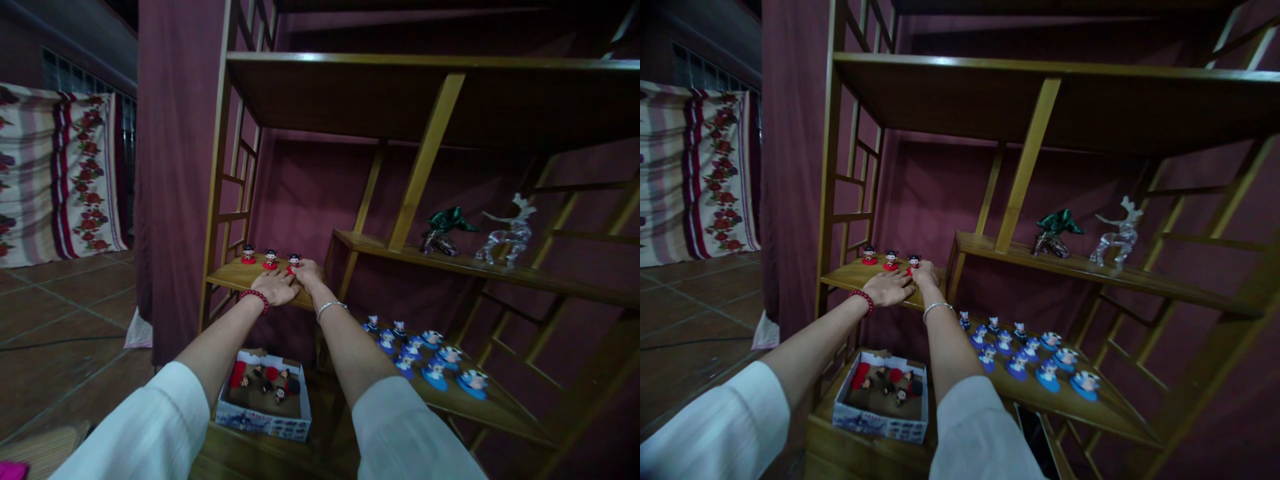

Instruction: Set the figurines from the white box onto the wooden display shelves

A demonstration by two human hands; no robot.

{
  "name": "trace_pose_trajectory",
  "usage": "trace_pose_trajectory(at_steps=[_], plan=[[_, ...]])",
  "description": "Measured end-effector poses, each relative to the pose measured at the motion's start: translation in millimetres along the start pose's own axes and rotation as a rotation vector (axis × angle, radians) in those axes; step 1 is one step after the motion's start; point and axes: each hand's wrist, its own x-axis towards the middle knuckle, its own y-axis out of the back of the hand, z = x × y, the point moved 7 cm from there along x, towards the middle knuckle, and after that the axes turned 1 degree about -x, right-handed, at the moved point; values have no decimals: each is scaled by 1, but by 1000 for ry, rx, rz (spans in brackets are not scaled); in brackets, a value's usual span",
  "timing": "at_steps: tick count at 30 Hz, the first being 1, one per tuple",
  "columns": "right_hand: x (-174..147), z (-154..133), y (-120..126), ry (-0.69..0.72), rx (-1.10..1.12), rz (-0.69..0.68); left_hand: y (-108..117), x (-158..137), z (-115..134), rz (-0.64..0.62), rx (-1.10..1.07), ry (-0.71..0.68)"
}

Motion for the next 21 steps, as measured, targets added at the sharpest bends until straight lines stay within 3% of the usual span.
trace_pose_trajectory(at_steps=[21], plan=[[9,1,-7,-26,275,-6,4,-3,2,6,6,-9]])
